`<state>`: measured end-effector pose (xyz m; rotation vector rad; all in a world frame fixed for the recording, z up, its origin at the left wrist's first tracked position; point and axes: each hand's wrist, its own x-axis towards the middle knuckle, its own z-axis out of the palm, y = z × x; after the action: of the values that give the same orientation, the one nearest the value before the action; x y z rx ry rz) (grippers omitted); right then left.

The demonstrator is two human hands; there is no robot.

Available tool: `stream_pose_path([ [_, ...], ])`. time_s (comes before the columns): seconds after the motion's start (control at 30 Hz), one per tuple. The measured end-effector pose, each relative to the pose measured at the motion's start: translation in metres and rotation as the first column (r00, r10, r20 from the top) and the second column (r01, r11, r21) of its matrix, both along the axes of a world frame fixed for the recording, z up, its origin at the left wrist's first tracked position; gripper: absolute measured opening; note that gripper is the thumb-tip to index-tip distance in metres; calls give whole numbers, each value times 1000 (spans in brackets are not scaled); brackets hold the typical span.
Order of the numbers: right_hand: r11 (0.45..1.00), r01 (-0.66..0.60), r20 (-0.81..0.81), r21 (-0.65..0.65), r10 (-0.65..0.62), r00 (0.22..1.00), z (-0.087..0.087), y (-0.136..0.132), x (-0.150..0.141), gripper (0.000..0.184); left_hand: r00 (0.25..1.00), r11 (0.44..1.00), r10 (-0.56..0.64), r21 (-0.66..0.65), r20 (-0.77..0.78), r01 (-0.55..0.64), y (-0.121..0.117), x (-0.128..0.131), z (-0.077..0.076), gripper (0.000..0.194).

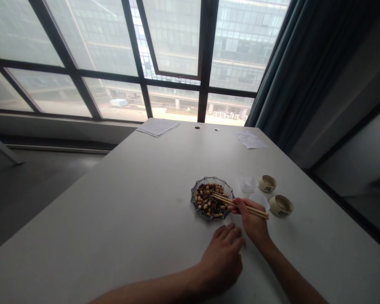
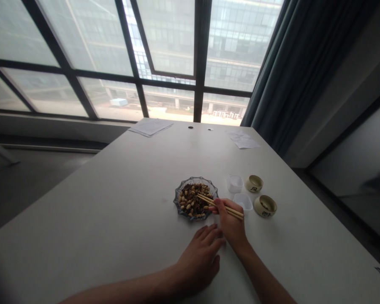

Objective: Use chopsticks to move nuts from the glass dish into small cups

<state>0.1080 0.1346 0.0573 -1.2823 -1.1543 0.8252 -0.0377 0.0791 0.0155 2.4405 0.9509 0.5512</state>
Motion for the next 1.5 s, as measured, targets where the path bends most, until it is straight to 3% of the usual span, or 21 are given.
stream_pose_path([
  [0.43, 991, 129, -342, -45, -137, 930, -21, -2, 5, 50, 1000, 1000, 0, 11, -21, 0, 0, 0, -2, 43],
  [0.63, 977, 214, -451, -17, -199, 870, 1, -18, 21, 44, 1000, 1000, 3, 12, -26, -3, 0, 1, -1, 42],
  [0.83, 897, 438, -499, 61, -352, 792, 24, -60, 86, 42, 999, 1000, -2, 20, -49, 3, 1, 0, -3, 45],
  [1.03, 715, 684, -379, 143, -599, 705, 22, -103, 153, 30, 999, 1000, -1, 22, -49, 2, 1, 0, -5, 47],
  [1.13, 673, 723, -282, 159, -671, 686, 14, -118, 166, 28, 999, 1000, -1, 17, -50, 2, 2, -1, -4, 48],
  [1.23, 681, 711, -110, 175, -704, 701, 5, -128, 167, 34, 998, 1000, -4, 9, -58, 4, 3, -1, -3, 48],
  [1.4, 801, 568, 279, 189, -598, 751, -4, -131, 162, 35, 998, 1000, 0, 4, -67, 0, 3, -1, -4, 47],
  [1.5, 819, 534, 362, 209, -572, 736, -2, -129, 163, 34, 998, 1000, 1, 7, -66, -1, 3, 0, -4, 46],
])
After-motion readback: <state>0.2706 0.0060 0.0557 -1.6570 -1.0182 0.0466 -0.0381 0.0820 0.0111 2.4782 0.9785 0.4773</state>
